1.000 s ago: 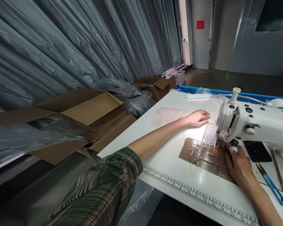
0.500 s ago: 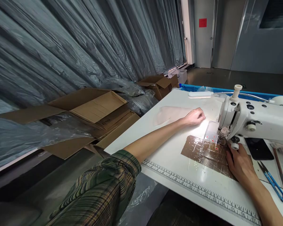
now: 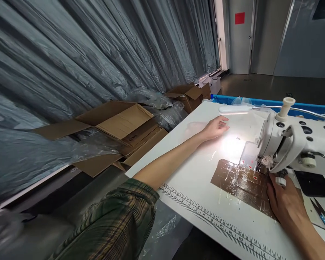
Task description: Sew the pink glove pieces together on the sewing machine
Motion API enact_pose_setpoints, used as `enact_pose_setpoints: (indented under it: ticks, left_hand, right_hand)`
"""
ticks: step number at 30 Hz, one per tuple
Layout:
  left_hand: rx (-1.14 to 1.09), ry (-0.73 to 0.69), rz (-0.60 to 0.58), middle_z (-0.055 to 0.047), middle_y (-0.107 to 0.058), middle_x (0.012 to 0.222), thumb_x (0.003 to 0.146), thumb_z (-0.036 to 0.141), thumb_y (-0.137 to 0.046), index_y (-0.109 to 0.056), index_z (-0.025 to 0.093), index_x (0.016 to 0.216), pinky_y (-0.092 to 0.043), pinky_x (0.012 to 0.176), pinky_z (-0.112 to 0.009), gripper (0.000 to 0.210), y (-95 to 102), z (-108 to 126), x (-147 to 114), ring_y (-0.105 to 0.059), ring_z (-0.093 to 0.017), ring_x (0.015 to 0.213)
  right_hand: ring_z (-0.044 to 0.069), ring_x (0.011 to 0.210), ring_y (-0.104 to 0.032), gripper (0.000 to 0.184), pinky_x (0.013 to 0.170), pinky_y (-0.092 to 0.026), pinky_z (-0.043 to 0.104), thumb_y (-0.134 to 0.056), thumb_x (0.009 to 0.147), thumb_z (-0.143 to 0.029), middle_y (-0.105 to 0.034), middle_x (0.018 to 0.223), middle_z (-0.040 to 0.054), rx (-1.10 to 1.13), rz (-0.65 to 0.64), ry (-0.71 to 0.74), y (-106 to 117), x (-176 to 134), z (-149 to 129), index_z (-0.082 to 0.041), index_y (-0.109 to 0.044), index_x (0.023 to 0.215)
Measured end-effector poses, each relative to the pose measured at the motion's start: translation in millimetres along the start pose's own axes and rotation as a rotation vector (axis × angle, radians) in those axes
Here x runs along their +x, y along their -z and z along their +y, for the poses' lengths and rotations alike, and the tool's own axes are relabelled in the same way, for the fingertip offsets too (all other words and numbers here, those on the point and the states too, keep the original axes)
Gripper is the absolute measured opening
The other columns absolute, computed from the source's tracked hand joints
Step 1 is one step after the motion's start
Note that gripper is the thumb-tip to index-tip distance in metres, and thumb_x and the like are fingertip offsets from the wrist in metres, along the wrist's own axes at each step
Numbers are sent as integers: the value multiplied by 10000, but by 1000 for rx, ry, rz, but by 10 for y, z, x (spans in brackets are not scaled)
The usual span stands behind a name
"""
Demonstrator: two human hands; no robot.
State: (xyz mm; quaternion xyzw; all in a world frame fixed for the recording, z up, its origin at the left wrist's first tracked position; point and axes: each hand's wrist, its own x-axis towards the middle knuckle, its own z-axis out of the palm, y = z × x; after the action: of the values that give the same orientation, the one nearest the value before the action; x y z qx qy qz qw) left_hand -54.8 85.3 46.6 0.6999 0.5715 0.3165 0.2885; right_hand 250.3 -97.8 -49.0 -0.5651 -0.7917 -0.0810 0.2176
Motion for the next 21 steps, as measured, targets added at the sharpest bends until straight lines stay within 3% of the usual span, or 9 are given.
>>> enact_pose_setpoints:
  ticks: [3,6,10,13,17,19,21]
  left_hand:
    - [134,6,19,-50,-646,1098,833,280,-657,-616,196,927,-504,941,-353,132,234,-133,-244,-632,-193,965]
    - [264,54,-42,-36,-619,987,819,388,-691,-596,197,803,-512,897,-357,214,337,-268,-478,-615,-197,913]
    - [250,65,-74,-47,-587,1013,818,374,-684,-563,198,717,-512,911,-359,236,309,-380,-640,-599,-217,998]
    - [207,23,-55,-55,-580,1025,859,331,-624,-528,198,681,-508,939,-367,242,283,-419,-654,-598,-212,1002]
    - [192,-4,-55,-67,-590,1069,872,291,-590,-506,197,660,-515,947,-373,246,302,-431,-665,-613,-207,987]
    - [203,-5,-63,-74,-597,1113,885,283,-568,-483,198,639,-508,969,-376,274,316,-416,-687,-619,-209,1004]
    - [215,-2,-73,-78,-603,1152,899,280,-543,-452,200,619,-504,977,-376,305,327,-390,-709,-622,-214,1031]
  right_hand:
    - [211,617,-632,443,585,-555,386,-359,993,-369,-666,1074,163,-3,-30,-20,-26,-38,15,-212,-658,1280]
    - [230,679,-661,454,638,-581,409,-389,970,-361,-666,1107,159,8,-48,-46,-38,-60,7,-226,-621,1335]
    - [265,737,-675,472,633,-595,431,-373,968,-386,-673,1136,169,-14,-29,-41,0,-35,-18,-212,-601,1343]
    - [305,785,-683,457,624,-596,449,-336,980,-400,-706,1009,149,-5,-42,-15,53,0,-13,-225,-615,1296]
    - [281,648,-650,427,672,-590,477,-349,975,-413,-716,874,101,21,-45,0,26,-26,60,-266,-599,1288]
    - [265,635,-648,426,714,-581,488,-370,970,-417,-716,924,107,44,-7,-6,-46,-78,120,-259,-577,1306]
    - [293,776,-685,419,762,-569,498,-396,966,-398,-706,1039,128,109,3,-17,-129,-138,180,-255,-549,1329]
